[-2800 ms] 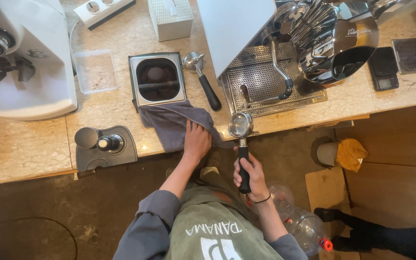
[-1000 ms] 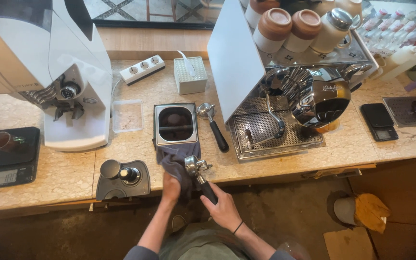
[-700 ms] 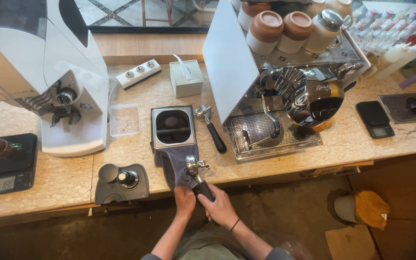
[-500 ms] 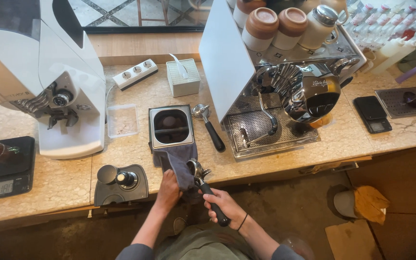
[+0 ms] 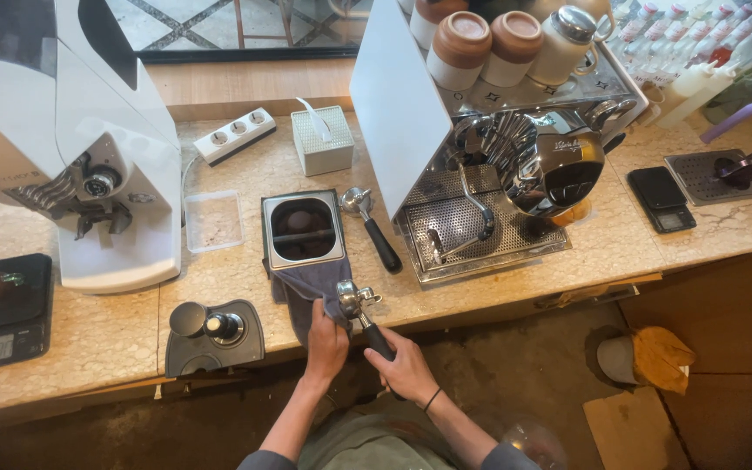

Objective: The person prepares an espresso by wiping a portafilter, grinding coffee beans into a dosing cup, and transferring the grounds into the portafilter. They then tamp the coffee grounds using a tamper, lock the portafilter into the espresso machine, and pull a shot. Finally, they grind more beans into a plastic cup and add a spoonful of liquid.

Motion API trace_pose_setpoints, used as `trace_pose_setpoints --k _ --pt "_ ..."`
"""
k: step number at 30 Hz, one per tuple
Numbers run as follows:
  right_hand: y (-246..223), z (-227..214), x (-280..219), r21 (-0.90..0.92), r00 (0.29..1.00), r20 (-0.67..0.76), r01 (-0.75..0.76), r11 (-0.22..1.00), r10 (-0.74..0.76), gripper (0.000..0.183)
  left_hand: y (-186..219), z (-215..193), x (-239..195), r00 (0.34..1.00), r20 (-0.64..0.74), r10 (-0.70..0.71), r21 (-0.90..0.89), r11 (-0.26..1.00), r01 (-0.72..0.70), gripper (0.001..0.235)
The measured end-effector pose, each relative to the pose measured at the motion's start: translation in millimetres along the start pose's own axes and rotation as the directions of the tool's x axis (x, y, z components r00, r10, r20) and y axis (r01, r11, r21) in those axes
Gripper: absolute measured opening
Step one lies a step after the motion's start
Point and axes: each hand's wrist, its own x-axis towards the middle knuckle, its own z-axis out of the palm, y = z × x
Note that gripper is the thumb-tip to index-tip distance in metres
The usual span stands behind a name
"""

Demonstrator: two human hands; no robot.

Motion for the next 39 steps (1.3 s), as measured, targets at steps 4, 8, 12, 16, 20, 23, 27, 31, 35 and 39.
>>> trace_pose_setpoints --k 4,8,12,16,20,23,27,31,35,39 --pt "20 14 3 0.218 0.999 0.043 0.01 0.976 -0.019 0.041 8 -15 6 0.997 -0.079 0.011 -0.095 0.995 -0.018 0.024" --pt "27 18 3 0.51 0.99 0.138 -0.094 0.855 0.027 0.017 1 -33 9 0.996 -0.067 0.06 -0.108 0.992 -0.067 0.018" --pt "19 18 0 0.643 0.973 0.219 -0.199 0.739 0.072 0.034 0 -37 12 0.94 0.253 0.229 0.462 0.825 -0.325 0.02" --pt "19 15 7 0.466 0.985 0.149 0.011 0.885 -0.091 0.013 -2 -35 8 0.943 0.272 0.193 0.346 0.895 -0.283 0.03" --pt "16 14 12 0.404 0.992 0.045 0.086 0.911 -0.114 0.013 -5 -25 6 0.982 0.116 0.148 0.3 0.938 -0.177 0.022" --pt "25 19 21 0.507 0.995 0.04 0.063 0.86 -0.096 0.011 -10 -22 15 0.992 -0.045 0.122 0.194 0.975 -0.111 0.021" --pt "31 17 23 0.775 0.972 0.233 -0.195 0.601 0.016 0.032 -1 -34 18 0.981 -0.156 0.116 0.013 0.993 -0.115 0.03" --pt "42 18 24 0.801 0.954 0.3 -0.264 0.538 0.022 0.044 0 -40 22 0.973 -0.116 0.2 0.162 0.97 -0.18 0.021" --pt "33 20 21 0.769 0.956 0.294 -0.224 0.599 -0.02 0.037 4 -38 26 0.942 0.091 0.323 0.5 0.803 -0.324 0.018" --pt "29 24 26 0.681 0.986 0.147 -0.045 0.731 -0.076 0.022 -12 -31 20 0.978 0.144 0.15 0.517 0.831 -0.203 0.017"
